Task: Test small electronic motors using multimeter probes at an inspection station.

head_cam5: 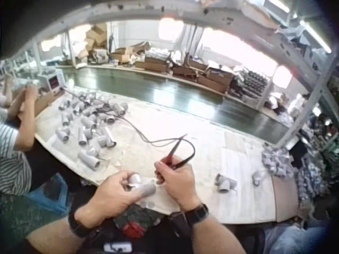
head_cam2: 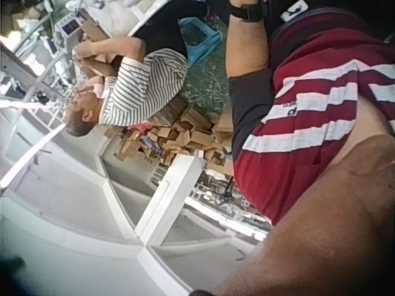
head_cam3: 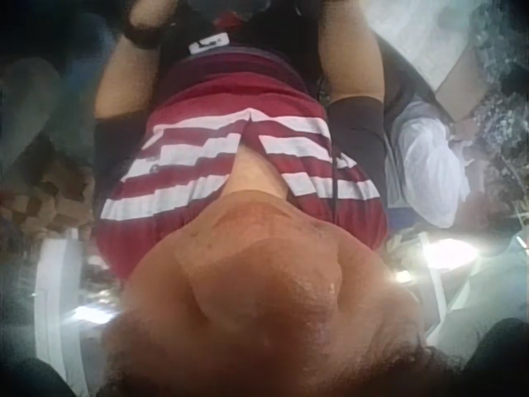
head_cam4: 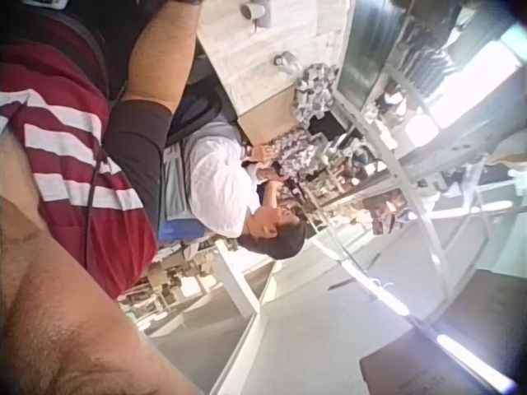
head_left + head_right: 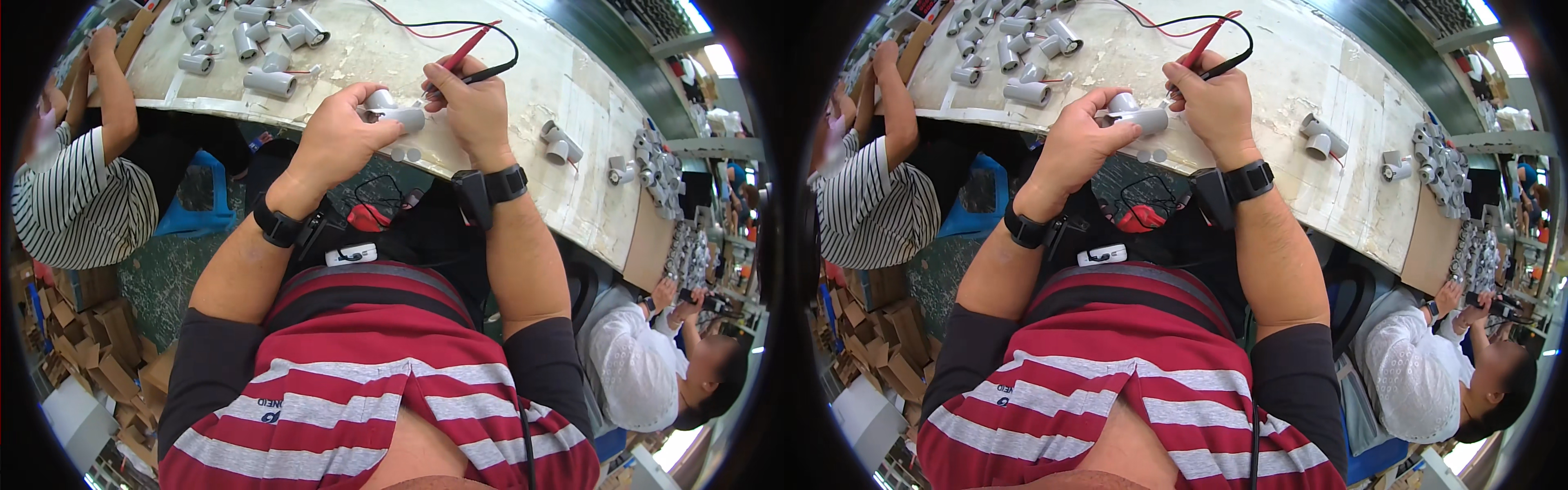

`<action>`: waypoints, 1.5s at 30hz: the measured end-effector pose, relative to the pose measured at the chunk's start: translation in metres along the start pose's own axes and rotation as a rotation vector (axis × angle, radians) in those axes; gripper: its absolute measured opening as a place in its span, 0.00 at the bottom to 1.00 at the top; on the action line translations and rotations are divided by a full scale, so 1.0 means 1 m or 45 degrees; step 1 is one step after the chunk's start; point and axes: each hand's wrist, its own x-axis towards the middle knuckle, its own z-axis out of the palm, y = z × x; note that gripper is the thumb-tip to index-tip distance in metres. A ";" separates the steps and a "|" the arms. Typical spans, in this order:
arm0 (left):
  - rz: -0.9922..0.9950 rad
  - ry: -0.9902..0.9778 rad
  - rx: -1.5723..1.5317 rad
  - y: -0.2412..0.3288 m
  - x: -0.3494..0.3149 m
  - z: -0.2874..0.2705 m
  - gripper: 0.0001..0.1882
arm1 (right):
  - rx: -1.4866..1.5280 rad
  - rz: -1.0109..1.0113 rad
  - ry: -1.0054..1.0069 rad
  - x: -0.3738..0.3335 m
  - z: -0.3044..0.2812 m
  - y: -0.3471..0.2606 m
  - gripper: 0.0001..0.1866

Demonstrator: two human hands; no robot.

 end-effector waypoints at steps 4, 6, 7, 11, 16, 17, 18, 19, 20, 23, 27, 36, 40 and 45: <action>0.062 0.030 0.029 -0.002 -0.002 0.002 0.31 | -0.026 0.022 0.000 -0.007 0.004 0.002 0.09; 0.064 0.032 0.010 -0.003 -0.002 0.003 0.31 | -0.021 0.016 0.001 -0.006 0.005 0.005 0.09; 0.065 0.033 0.001 -0.003 -0.002 0.003 0.31 | -0.015 0.007 0.003 -0.005 0.005 0.007 0.09; 0.072 0.027 -0.015 0.000 -0.003 0.007 0.31 | -0.069 -0.017 0.016 -0.005 0.003 0.009 0.09; 0.079 0.038 0.014 0.000 -0.004 0.005 0.31 | -0.105 -0.026 -0.004 -0.005 0.002 0.010 0.09; 0.080 0.038 0.031 0.001 -0.004 0.004 0.31 | -0.108 -0.025 -0.004 -0.005 0.002 0.010 0.09; 0.081 0.037 0.048 0.001 -0.003 0.004 0.31 | -0.123 -0.024 -0.009 -0.004 0.001 0.010 0.09; 0.082 0.037 0.066 0.001 -0.003 0.004 0.31 | -0.138 -0.023 -0.013 -0.004 0.001 0.010 0.09; 0.083 0.038 0.063 0.000 -0.003 0.004 0.31 | -0.153 -0.023 -0.018 -0.004 0.000 0.010 0.09; 0.102 0.039 0.018 -0.003 -0.002 0.004 0.31 | -0.135 -0.010 -0.021 -0.005 -0.001 0.007 0.09; 0.098 0.058 0.026 -0.005 -0.001 0.003 0.30 | -0.061 -0.009 -0.058 -0.005 -0.003 0.008 0.09; 0.093 0.051 0.013 -0.008 0.002 0.003 0.30 | -0.039 -0.008 -0.087 -0.003 -0.006 0.010 0.08; 0.116 0.055 -0.001 -0.011 0.003 0.003 0.30 | -0.056 0.002 -0.087 -0.003 -0.006 0.010 0.08; 0.092 0.038 -0.022 -0.007 0.001 0.004 0.30 | -0.139 -0.001 -0.049 -0.004 -0.004 0.008 0.08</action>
